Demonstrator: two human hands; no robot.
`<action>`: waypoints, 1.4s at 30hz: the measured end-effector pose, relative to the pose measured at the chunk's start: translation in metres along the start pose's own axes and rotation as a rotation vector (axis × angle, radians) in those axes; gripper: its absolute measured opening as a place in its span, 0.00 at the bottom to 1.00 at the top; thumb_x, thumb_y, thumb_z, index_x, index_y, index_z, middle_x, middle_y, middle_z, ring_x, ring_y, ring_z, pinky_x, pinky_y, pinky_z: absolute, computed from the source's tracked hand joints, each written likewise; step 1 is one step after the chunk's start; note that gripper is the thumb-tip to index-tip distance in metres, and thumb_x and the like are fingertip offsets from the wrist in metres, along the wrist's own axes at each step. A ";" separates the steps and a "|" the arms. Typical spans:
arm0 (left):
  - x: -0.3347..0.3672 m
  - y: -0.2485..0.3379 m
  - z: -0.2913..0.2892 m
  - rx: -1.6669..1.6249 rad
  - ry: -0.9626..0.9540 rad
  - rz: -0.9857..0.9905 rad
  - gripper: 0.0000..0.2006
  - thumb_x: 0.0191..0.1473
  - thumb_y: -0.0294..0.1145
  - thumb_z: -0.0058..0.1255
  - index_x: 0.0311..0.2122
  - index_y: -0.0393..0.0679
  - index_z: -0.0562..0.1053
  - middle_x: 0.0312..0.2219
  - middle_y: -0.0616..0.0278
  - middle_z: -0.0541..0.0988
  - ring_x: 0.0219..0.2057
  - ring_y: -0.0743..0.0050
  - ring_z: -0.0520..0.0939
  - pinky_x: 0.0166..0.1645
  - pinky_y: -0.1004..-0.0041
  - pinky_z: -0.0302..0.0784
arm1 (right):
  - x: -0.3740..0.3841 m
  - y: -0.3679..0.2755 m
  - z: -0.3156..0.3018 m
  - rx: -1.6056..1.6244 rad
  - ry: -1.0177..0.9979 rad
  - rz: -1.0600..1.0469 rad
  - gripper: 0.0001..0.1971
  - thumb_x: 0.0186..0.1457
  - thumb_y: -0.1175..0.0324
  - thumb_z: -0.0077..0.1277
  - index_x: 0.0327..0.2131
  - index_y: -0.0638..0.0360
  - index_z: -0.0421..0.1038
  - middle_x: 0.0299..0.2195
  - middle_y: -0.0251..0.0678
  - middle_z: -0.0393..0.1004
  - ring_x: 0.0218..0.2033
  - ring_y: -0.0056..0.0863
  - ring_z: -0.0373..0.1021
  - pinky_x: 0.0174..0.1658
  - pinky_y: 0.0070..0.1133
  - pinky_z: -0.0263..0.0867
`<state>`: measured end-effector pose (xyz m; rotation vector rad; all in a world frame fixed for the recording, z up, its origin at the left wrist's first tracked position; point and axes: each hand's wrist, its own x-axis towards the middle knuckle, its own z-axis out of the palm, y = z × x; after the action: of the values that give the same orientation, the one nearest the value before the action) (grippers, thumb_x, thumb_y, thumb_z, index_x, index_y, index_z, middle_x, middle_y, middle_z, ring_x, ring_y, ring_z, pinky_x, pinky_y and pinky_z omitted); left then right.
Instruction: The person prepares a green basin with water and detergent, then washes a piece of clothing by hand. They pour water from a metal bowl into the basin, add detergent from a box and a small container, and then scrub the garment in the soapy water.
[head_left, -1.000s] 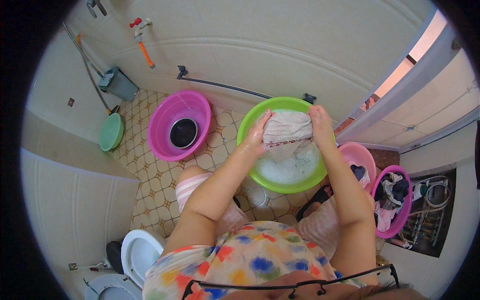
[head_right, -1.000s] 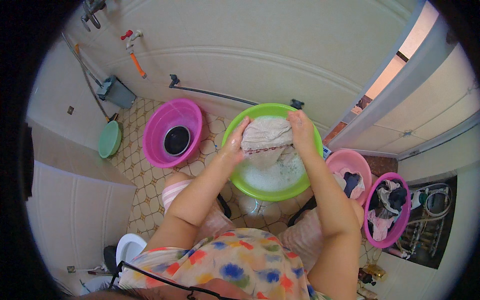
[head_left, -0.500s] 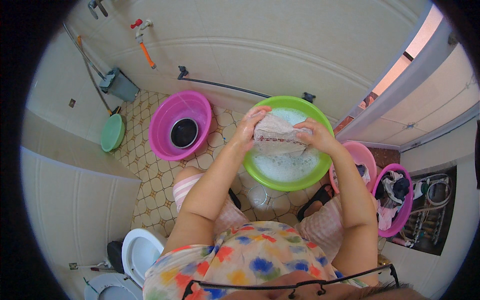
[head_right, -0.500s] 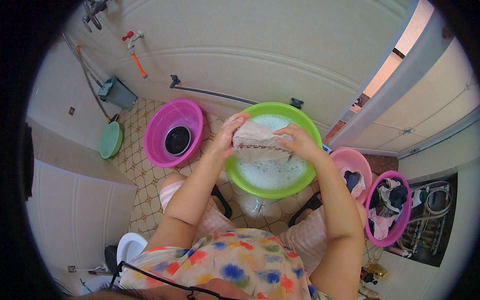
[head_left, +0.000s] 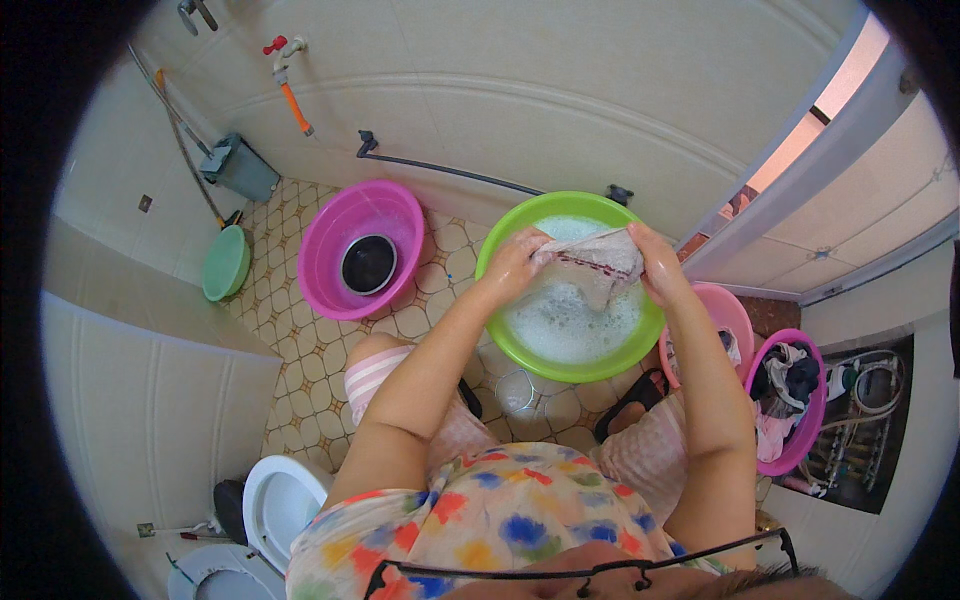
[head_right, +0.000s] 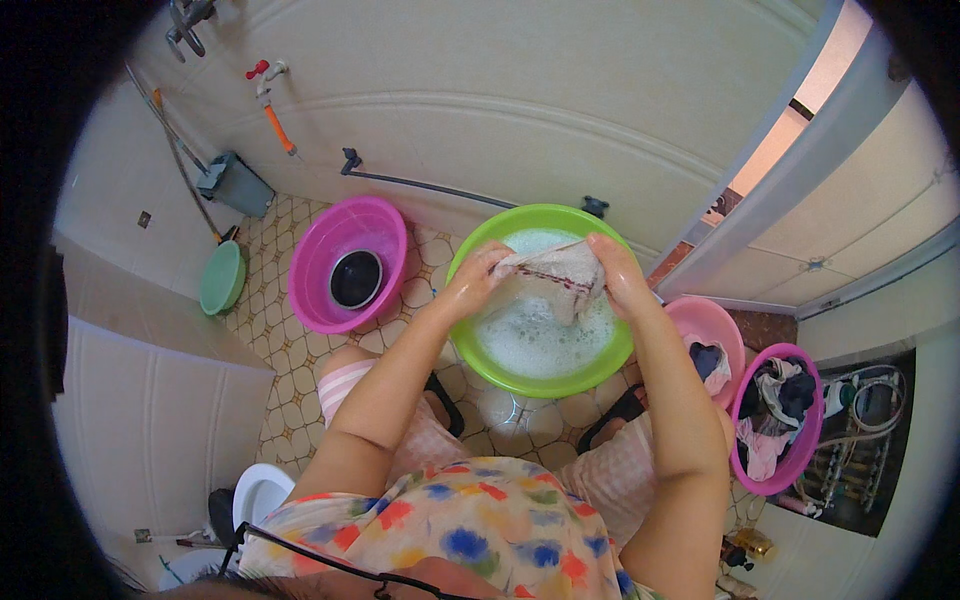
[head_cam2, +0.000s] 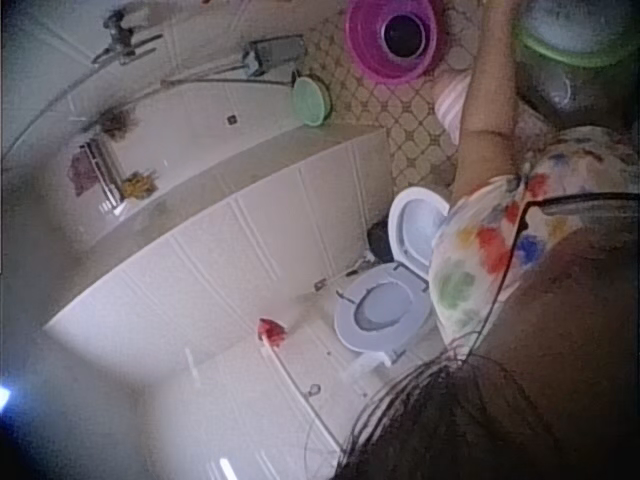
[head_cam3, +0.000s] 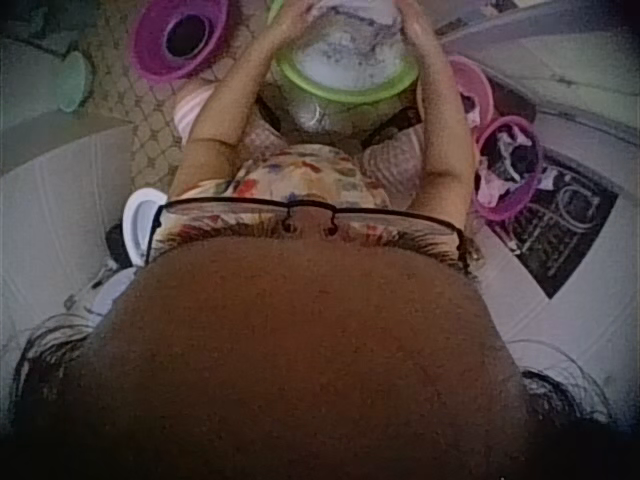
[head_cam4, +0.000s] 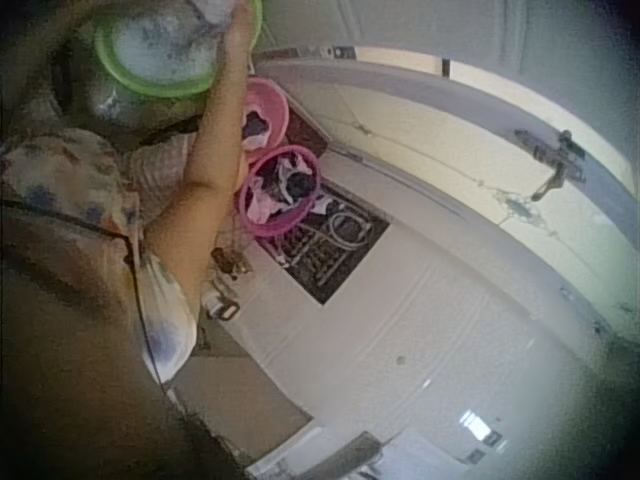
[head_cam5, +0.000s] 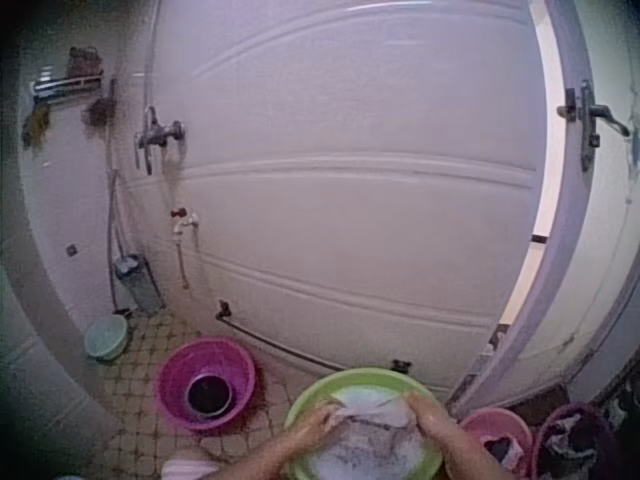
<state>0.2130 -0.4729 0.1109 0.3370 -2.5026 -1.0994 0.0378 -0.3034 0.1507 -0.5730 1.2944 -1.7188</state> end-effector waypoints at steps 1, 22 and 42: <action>0.001 0.003 0.001 -0.122 -0.018 -0.072 0.12 0.51 0.36 0.47 0.39 0.44 0.72 0.35 0.56 0.72 0.41 0.60 0.73 0.47 0.69 0.67 | 0.000 -0.002 0.003 0.027 0.022 0.003 0.13 0.58 0.59 0.41 0.34 0.60 0.67 0.30 0.31 0.69 0.31 0.21 0.65 0.37 0.21 0.62; 0.011 0.086 0.047 -1.695 0.206 -0.739 0.14 0.55 0.48 0.41 0.34 0.49 0.70 0.29 0.65 0.74 0.32 0.74 0.76 0.36 0.70 0.73 | 0.020 0.020 0.062 -1.187 0.284 -0.674 0.07 0.47 0.66 0.51 0.22 0.58 0.70 0.25 0.40 0.67 0.23 0.40 0.66 0.26 0.30 0.64; 0.015 -0.051 0.090 -2.000 -0.304 -0.132 0.13 0.55 0.46 0.40 0.40 0.52 0.70 0.30 0.64 0.75 0.33 0.72 0.77 0.39 0.70 0.75 | 0.003 0.049 0.091 -1.586 0.061 -1.080 0.08 0.44 0.72 0.49 0.16 0.61 0.64 0.19 0.42 0.65 0.21 0.39 0.64 0.23 0.31 0.62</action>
<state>0.1639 -0.4539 0.0208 -0.2962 -0.4859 -2.9527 0.1258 -0.3560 0.1363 -2.4325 2.5047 -0.9454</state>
